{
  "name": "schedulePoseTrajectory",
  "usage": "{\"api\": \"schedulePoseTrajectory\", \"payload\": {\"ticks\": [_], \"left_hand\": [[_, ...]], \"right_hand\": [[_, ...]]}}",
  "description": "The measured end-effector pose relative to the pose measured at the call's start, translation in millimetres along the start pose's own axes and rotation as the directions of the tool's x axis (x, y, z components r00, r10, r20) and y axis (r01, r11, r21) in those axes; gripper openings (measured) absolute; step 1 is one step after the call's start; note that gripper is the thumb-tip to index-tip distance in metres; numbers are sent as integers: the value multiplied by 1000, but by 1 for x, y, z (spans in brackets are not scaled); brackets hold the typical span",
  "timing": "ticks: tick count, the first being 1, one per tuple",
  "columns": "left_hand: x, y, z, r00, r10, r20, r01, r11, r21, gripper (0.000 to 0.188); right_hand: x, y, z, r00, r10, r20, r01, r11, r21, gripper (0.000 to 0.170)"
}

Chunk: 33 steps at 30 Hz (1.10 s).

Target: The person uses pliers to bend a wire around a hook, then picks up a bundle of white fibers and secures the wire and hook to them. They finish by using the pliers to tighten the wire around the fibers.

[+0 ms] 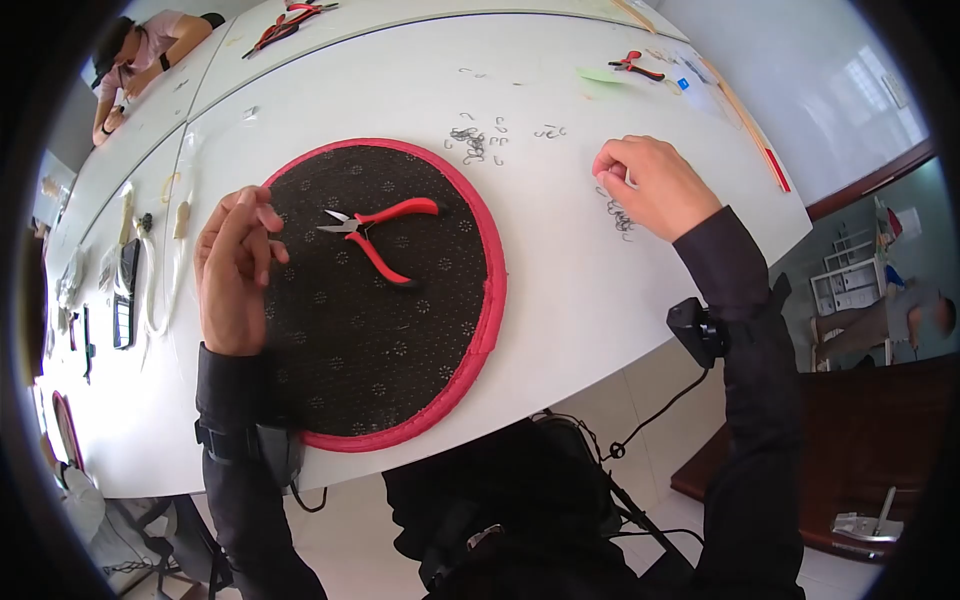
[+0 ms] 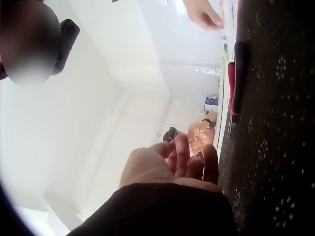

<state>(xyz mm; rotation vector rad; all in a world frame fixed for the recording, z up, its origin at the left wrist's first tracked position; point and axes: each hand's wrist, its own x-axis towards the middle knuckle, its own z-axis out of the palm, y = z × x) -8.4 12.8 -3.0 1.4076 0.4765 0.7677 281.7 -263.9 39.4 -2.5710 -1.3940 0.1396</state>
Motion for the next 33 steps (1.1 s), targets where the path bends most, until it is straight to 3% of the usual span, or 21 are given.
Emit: {"api": "schedulePoseTrajectory", "payload": {"ticks": [3, 9, 15, 18, 23, 24, 31, 33], "left_hand": [[-4, 11, 12, 999, -13, -43, 13, 1000, 6, 32], [-1, 1, 8, 999, -31, 24, 31, 999, -30, 35], [0, -4, 4, 998, -49, 33, 49, 999, -1, 38], [-2, -4, 6, 999, -37, 12, 37, 999, 2, 37], [0, -11, 5, 998, -57, -16, 58, 993, 107, 42], [1, -15, -4, 995, -99, 5, 98, 990, 104, 49], [-3, -22, -26, 994, -106, -40, 110, 987, 113, 52], [-5, -29, -38, 995, -88, -44, 92, 990, 104, 58]], "right_hand": [[9, 19, 14, 999, -41, -17, 40, 997, -61, 11], [16, 16, 12, 988, 50, 148, -57, 998, 38, 11], [18, 27, 15, 988, 27, 153, -36, 998, 55, 13], [12, 24, 11, 988, 97, 118, -106, 991, 76, 14], [-5, 25, 15, 998, 57, 33, -59, 995, 79, 12], [-8, 25, 18, 999, 45, 15, -47, 994, 101, 12], [-12, 35, 34, 988, 4, -154, 24, 983, 181, 16], [-12, 36, 37, 990, 30, -139, 1, 976, 216, 18]]}}
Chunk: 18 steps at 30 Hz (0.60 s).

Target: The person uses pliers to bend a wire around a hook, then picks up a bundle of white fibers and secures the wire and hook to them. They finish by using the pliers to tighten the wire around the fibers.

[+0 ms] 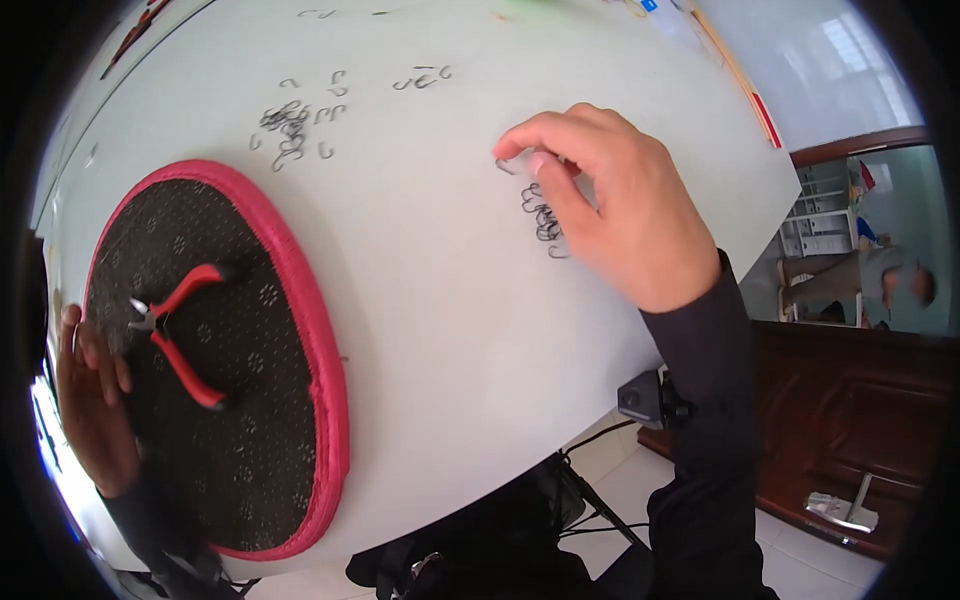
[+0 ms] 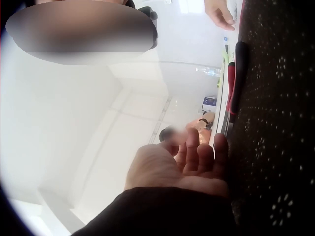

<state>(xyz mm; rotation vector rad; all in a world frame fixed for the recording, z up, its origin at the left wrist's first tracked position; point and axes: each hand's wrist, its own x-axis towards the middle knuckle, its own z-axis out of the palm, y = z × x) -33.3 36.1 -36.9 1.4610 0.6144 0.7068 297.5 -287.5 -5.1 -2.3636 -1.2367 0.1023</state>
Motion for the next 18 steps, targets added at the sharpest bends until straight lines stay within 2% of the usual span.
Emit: {"api": "schedulePoseTrajectory", "payload": {"ticks": [3, 7, 9, 12, 14, 16, 17, 18], "left_hand": [[-2, 0, -5, 999, -10, -32, 9, 1000, -17, 61], [-3, -1, 8, 990, 14, -142, -22, 998, -56, 48], [-3, 0, 10, 989, 27, -146, -36, 998, -56, 47], [-3, 4, 15, 968, -4, -252, -16, 997, -76, 45], [-3, 4, -15, 998, -47, -40, 43, 994, -99, 52], [-3, 5, -32, 994, -75, 75, 84, 988, -126, 56], [-5, 5, -39, 993, -84, 82, 96, 984, -148, 57], [-2, 6, -36, 983, -72, 171, 104, 977, -184, 57]], "right_hand": [[-1, 8, 0, 999, -32, 17, 32, 999, 36, 20], [-2, 15, -2, 996, -83, -7, 84, 992, 98, 20], [0, 16, -4, 997, -73, -25, 75, 991, 113, 19], [0, 14, -6, 999, -38, -17, 40, 990, 138, 16], [0, 15, -5, 1000, -20, -6, 20, 987, 160, 15], [0, 16, -3, 1000, -15, -6, 16, 982, 187, 15], [0, 17, -2, 999, -35, 7, 33, 985, 171, 15], [-1, 19, -2, 998, -56, 21, 52, 987, 155, 14]]}}
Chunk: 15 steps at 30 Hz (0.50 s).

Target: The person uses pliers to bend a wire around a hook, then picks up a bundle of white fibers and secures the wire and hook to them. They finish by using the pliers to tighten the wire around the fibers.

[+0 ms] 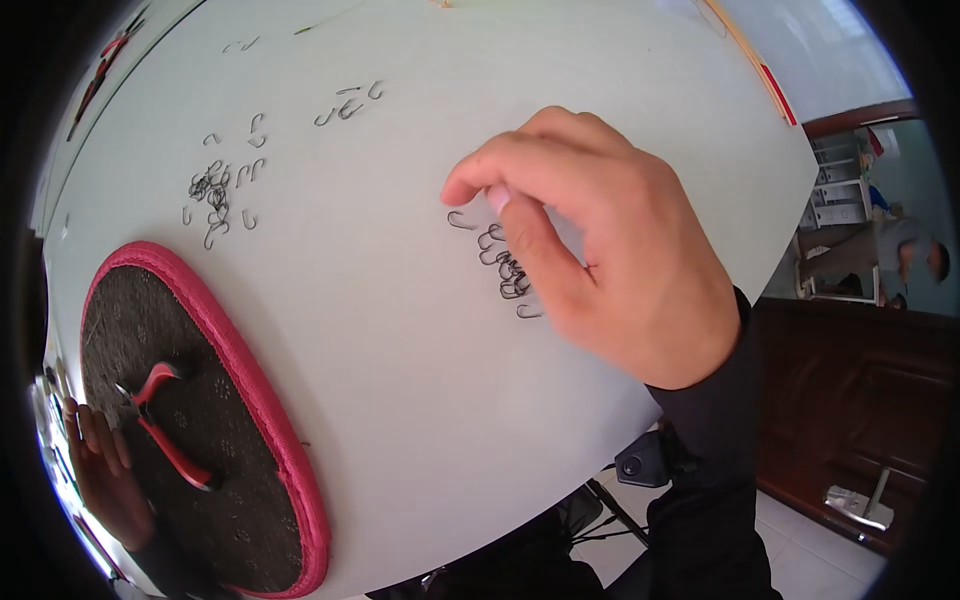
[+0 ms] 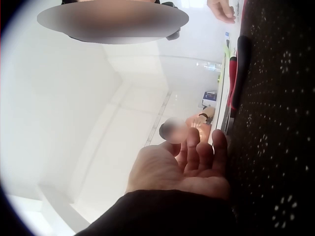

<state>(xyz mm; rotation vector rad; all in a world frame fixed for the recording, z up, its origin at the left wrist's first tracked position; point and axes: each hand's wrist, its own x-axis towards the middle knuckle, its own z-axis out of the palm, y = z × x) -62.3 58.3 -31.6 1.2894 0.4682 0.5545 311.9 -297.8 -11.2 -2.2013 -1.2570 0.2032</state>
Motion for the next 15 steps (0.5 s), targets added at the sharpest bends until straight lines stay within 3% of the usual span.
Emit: {"api": "schedulePoseTrajectory", "payload": {"ticks": [2, 4, 5, 7, 11, 14, 15], "left_hand": [[10, 1, 3, 966, 1, 260, 21, 996, -83, 57], [18, 1, 28, 996, 12, 83, -7, 999, -54, 52], [13, -3, 47, 964, 36, -264, -28, 999, 32, 47], [12, -7, 65, 823, 92, -561, -28, 992, 122, 42], [11, -9, 67, 881, 106, -461, -57, 991, 119, 38], [11, -8, 55, 971, 67, -230, -49, 995, 86, 39], [19, -4, 49, 999, 40, -21, -39, 998, 40, 44]], "right_hand": [[0, 0, 1, 1000, -1, 23, 1, 1000, 12, 14], [-1, -4, 2, 999, 30, 35, -33, 997, 69, 13], [-1, -4, 3, 999, 27, 37, -29, 998, 64, 14], [0, -3, 4, 999, 20, 40, -22, 998, 55, 14], [-1, -3, 2, 1000, 3, -7, -3, 999, 54, 15], [0, -4, -1, 997, -8, -78, 9, 1000, 21, 16], [1, -6, -1, 994, 6, -110, -5, 1000, 9, 16]]}}
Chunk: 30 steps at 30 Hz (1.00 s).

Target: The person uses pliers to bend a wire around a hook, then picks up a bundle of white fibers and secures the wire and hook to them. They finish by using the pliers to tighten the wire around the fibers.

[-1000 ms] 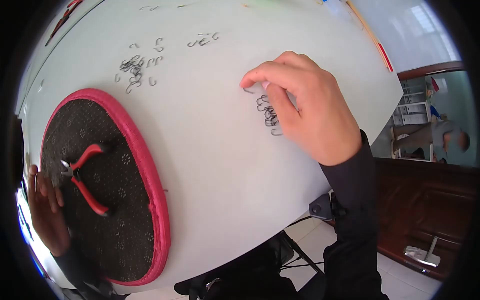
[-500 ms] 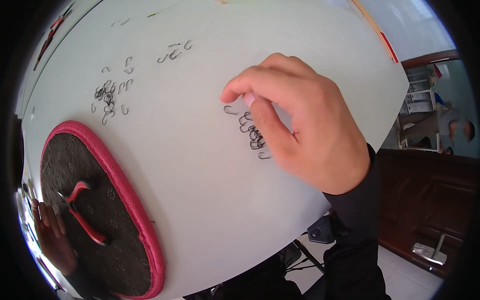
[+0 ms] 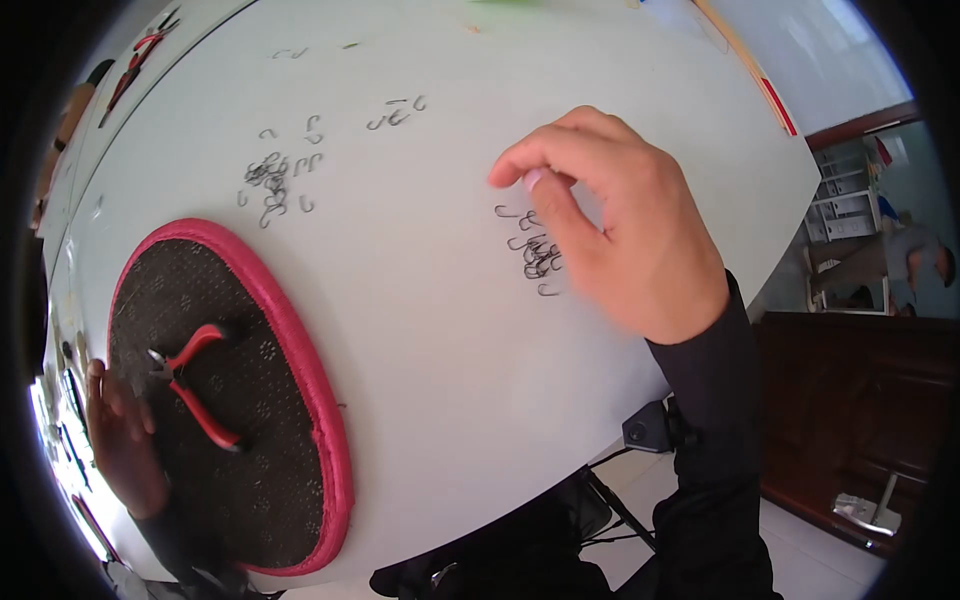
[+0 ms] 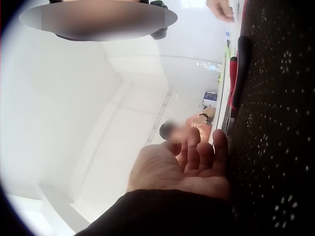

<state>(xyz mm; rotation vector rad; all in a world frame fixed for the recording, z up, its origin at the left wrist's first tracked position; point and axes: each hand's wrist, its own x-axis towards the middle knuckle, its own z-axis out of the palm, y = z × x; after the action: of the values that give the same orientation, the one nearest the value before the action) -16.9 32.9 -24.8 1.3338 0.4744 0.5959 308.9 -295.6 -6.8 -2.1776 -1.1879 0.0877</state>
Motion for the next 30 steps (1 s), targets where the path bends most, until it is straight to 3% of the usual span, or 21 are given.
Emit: {"api": "schedulePoseTrajectory", "payload": {"ticks": [2, 5, 6, 8, 10, 15, 17, 19, 23, 26, 30], "left_hand": [[-11, -2, 1, 985, 14, -173, 2, 996, 92, 44], [-7, -1, 6, 995, -6, -99, 9, 1000, 28, 41], [-9, -1, 13, 976, -5, -220, 16, 999, 52, 38], [-8, -1, 12, 984, 0, -177, 13, 997, 77, 41], [-5, 10, 30, 972, 7, -237, 25, 991, 130, 40], [-10, 51, 10, 978, 148, -148, -168, 976, -135, 36], [-14, 66, -3, 951, 175, -254, -213, 968, -129, 36], [-24, 74, -22, 921, 201, -334, -214, 977, -3, 38], [-53, 76, -69, 882, 203, -424, -126, 971, 202, 34], [-69, 62, -82, 887, 145, -438, -38, 969, 243, 30], [-68, 60, -66, 913, 100, -396, 34, 947, 319, 28]], "right_hand": [[-1, -4, -1, 998, 12, -60, -12, 1000, -12, 16], [-2, -15, -5, 991, -15, -133, 12, 1000, -22, 15], [-2, -22, -7, 988, -41, -150, 37, 999, -28, 14], [2, -41, -6, 984, -79, -160, 77, 997, -18, 12], [10, -68, 3, 988, -85, -132, 89, 996, 24, 12], [28, -136, 43, 990, -141, -11, 141, 979, 146, 11], [40, -147, 56, 980, -195, 49, 179, 957, 228, 12], [52, -156, 72, 973, -192, 130, 151, 950, 273, 13], [80, -175, 103, 960, -254, 117, 229, 954, 193, 16], [115, -154, 105, 979, -189, 74, 188, 982, 13, 19], [142, -110, 80, 989, 3, 147, 19, 988, -152, 21]]}}
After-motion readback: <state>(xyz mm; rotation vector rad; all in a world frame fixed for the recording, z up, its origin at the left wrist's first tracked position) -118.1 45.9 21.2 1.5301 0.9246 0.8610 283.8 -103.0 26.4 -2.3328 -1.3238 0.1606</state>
